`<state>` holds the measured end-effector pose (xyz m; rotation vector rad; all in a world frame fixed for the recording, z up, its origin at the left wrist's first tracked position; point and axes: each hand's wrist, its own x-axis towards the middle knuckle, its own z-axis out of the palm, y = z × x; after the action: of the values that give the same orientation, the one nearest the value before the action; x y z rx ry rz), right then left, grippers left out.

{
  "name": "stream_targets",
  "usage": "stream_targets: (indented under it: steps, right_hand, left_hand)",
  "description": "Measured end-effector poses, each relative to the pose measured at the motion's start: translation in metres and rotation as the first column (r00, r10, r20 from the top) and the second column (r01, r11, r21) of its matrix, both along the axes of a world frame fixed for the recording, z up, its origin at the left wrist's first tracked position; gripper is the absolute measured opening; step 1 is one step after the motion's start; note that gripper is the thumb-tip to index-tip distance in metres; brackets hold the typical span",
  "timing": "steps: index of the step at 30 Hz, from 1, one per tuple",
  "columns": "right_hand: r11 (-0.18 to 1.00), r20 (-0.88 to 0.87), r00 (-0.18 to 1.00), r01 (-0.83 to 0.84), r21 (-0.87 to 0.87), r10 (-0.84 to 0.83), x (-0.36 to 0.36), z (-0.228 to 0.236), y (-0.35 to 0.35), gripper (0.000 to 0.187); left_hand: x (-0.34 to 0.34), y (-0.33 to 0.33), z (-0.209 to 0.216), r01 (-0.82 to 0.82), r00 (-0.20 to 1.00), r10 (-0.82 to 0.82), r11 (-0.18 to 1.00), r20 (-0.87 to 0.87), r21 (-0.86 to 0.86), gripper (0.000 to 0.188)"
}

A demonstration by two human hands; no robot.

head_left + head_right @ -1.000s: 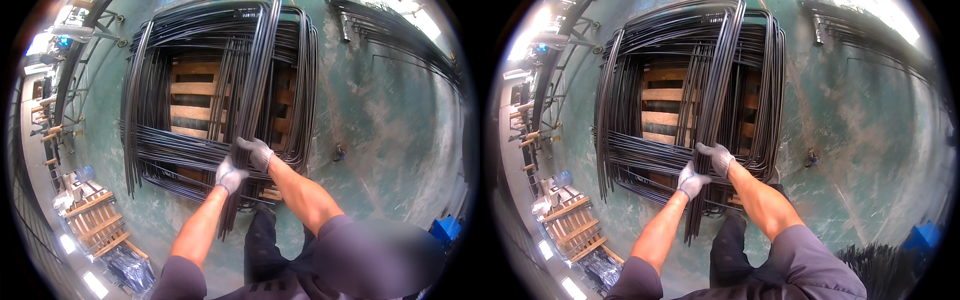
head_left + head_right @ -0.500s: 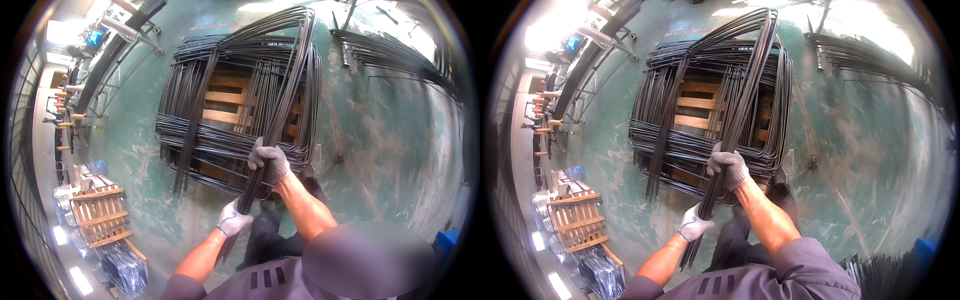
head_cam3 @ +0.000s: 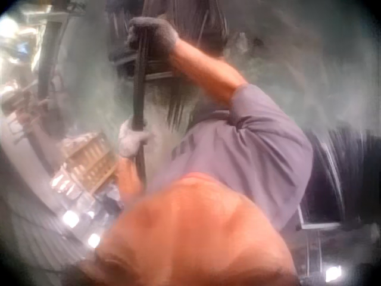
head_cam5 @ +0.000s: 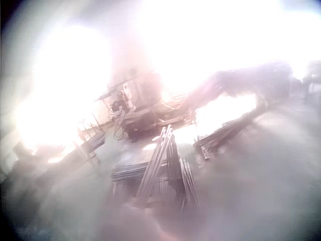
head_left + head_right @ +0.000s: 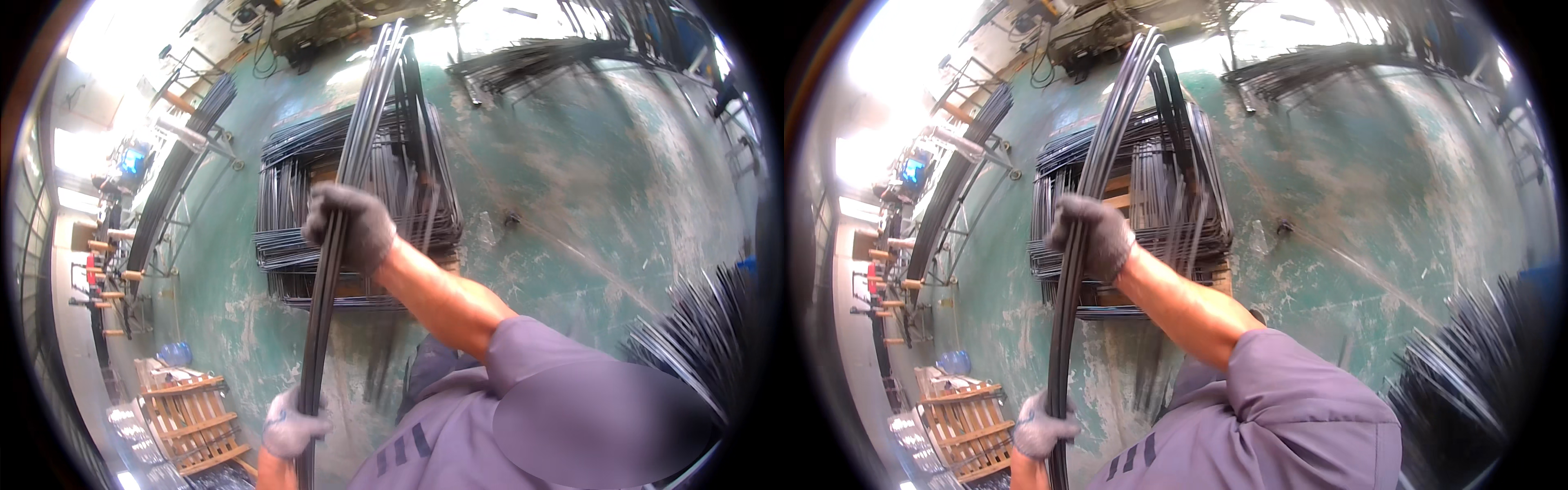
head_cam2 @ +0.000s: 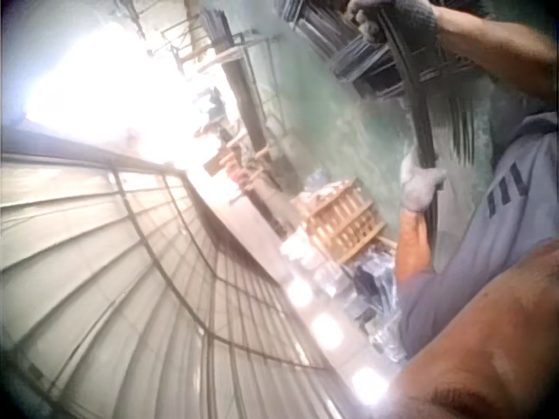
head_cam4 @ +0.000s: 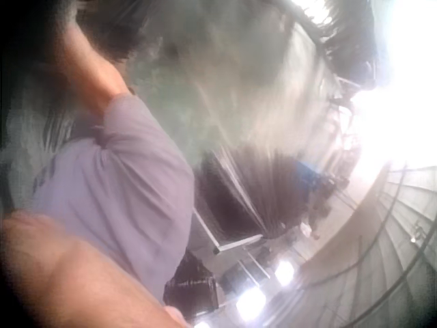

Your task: The person picks up bundles of bent metal frames from a pile on the floor and stacks them onto a wooden pallet. The person wears gloves and repeatedly lifts the frames, aligns them, and places them in a neat stack. The task involves handling multiple metal frames in a repetitive manner within a workshop environment.

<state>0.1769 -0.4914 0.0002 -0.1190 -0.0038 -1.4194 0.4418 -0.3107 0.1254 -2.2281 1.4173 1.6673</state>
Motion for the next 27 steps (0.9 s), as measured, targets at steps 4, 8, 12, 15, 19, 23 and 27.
stream_targets:
  steps: [4, 8, 12, 15, 19, 23, 27]
  right_hand:
    - [0.996, 0.302, 0.949, 0.083, 0.027, -0.087, -0.049, 0.021, 0.050, 0.019]
    - [0.914, 0.242, 0.953, 0.255, -0.317, -0.182, -0.042, 0.015, 0.165, 0.017]
    - [0.886, -0.001, 0.887, 0.462, -0.032, -0.462, -0.012, 0.031, 0.323, 0.018]
    - [0.798, -0.116, 0.790, 0.600, -0.056, -0.602, 0.022, 0.023, 0.421, 0.011]
    - [0.800, -0.141, 0.789, 0.599, -0.045, -0.599, 0.084, 0.031, 0.529, 0.017]
    - [0.679, -0.235, 0.638, 0.672, -0.294, -0.733, 0.119, 0.027, 0.587, 0.017]
    - [0.546, -0.426, 0.361, 0.684, -0.484, -0.829, 0.121, 0.046, 0.662, 0.014]
  left_hand:
    - [0.036, 0.079, 0.018, 0.067, 0.997, -0.067, 0.998, 0.029, 0.006, 0.039]
    - [0.113, 0.119, 0.000, 0.451, 0.891, -0.427, 0.869, 0.153, -0.206, 0.046]
    - [0.156, 0.126, -0.044, 0.630, 0.773, -0.616, 0.720, 0.149, -0.292, 0.046]
    - [0.192, 0.115, -0.093, 0.808, 0.568, -0.733, 0.409, 0.374, -0.425, 0.021]
    - [0.229, 0.105, -0.127, 0.894, 0.430, -0.612, 0.186, 0.664, -0.407, 0.017]
    - [0.191, 0.080, -0.102, 0.809, 0.410, -0.508, -0.181, 0.758, -0.559, 0.028]
    - [0.126, 0.051, -0.106, 0.323, 0.675, -0.735, 0.213, 0.067, -0.922, 0.006]
